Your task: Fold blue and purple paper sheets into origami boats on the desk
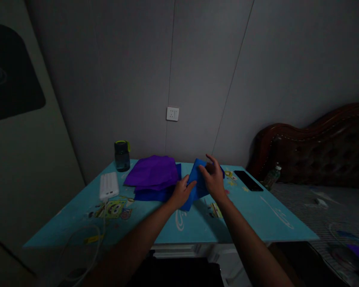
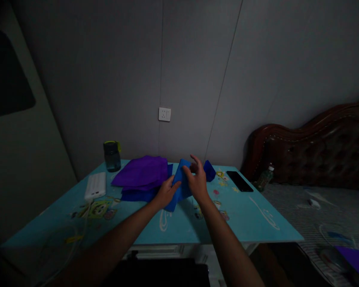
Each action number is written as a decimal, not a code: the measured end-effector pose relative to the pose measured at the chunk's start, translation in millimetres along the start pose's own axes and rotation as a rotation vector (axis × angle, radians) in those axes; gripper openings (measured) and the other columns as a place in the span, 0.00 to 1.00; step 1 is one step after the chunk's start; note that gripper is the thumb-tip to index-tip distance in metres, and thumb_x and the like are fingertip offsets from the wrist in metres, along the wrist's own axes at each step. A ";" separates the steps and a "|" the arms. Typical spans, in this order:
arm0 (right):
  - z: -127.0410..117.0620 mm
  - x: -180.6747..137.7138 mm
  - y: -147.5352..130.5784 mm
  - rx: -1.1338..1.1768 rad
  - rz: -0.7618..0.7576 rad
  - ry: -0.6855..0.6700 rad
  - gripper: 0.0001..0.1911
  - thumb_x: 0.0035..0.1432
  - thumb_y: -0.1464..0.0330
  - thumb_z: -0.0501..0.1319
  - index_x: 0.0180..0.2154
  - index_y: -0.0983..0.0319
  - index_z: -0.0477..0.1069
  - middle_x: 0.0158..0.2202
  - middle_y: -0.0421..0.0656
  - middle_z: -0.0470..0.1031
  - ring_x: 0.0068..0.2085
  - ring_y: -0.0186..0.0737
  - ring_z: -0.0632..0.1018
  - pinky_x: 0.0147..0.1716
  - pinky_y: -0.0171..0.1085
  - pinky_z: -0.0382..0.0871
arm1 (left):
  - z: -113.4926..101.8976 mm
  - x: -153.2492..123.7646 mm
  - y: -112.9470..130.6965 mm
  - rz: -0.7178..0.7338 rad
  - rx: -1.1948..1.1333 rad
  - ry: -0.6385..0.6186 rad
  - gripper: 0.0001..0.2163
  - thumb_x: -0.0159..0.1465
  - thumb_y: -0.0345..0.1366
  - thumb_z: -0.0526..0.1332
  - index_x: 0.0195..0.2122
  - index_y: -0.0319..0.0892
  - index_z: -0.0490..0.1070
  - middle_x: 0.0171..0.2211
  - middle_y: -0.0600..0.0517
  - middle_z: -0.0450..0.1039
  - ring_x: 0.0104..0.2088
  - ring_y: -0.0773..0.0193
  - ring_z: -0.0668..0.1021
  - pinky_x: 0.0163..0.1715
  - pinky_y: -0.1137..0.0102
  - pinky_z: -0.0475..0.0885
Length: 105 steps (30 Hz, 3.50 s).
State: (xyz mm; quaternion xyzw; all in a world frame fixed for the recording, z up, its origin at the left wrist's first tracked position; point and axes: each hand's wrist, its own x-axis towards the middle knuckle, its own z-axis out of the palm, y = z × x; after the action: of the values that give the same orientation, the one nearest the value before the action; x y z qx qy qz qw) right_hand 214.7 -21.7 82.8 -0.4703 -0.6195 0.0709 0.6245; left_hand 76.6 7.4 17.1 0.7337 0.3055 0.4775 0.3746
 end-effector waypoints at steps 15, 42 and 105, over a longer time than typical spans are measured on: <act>17.6 -35.1 -13.9 -0.461 -0.256 0.007 0.22 0.65 0.63 0.54 0.59 0.56 0.65 0.50 0.52 0.68 0.49 0.50 0.71 0.50 0.51 0.67 | 9.9 -14.9 -15.4 0.017 0.088 0.147 0.10 0.67 0.41 0.52 0.39 0.40 0.66 0.24 0.55 0.68 0.24 0.67 0.70 0.27 0.72 0.64; 2.3 -16.8 -35.3 0.171 0.309 -0.176 0.17 0.48 0.56 0.68 0.35 0.62 0.80 0.34 0.45 0.81 0.38 0.47 0.79 0.41 0.42 0.71 | 10.6 -23.6 -10.4 0.071 0.021 0.140 0.11 0.66 0.42 0.54 0.43 0.41 0.68 0.28 0.51 0.74 0.31 0.60 0.77 0.34 0.69 0.69; -31.1 24.4 -14.9 -0.265 0.134 -0.779 0.35 0.58 0.42 0.48 0.11 0.59 0.56 0.09 0.35 0.54 0.13 0.29 0.55 0.16 0.33 0.49 | 18.3 -29.7 -11.1 -0.124 -0.502 -0.359 0.23 0.61 0.50 0.61 0.49 0.38 0.70 0.39 0.47 0.78 0.37 0.59 0.78 0.38 0.67 0.72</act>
State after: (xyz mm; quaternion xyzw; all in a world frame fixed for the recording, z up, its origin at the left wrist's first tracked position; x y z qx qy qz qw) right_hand 238.9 -29.0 116.6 -0.5238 -0.7813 0.2035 0.2716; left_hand 82.0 -15.3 -11.1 0.6711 0.1512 0.3769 0.6203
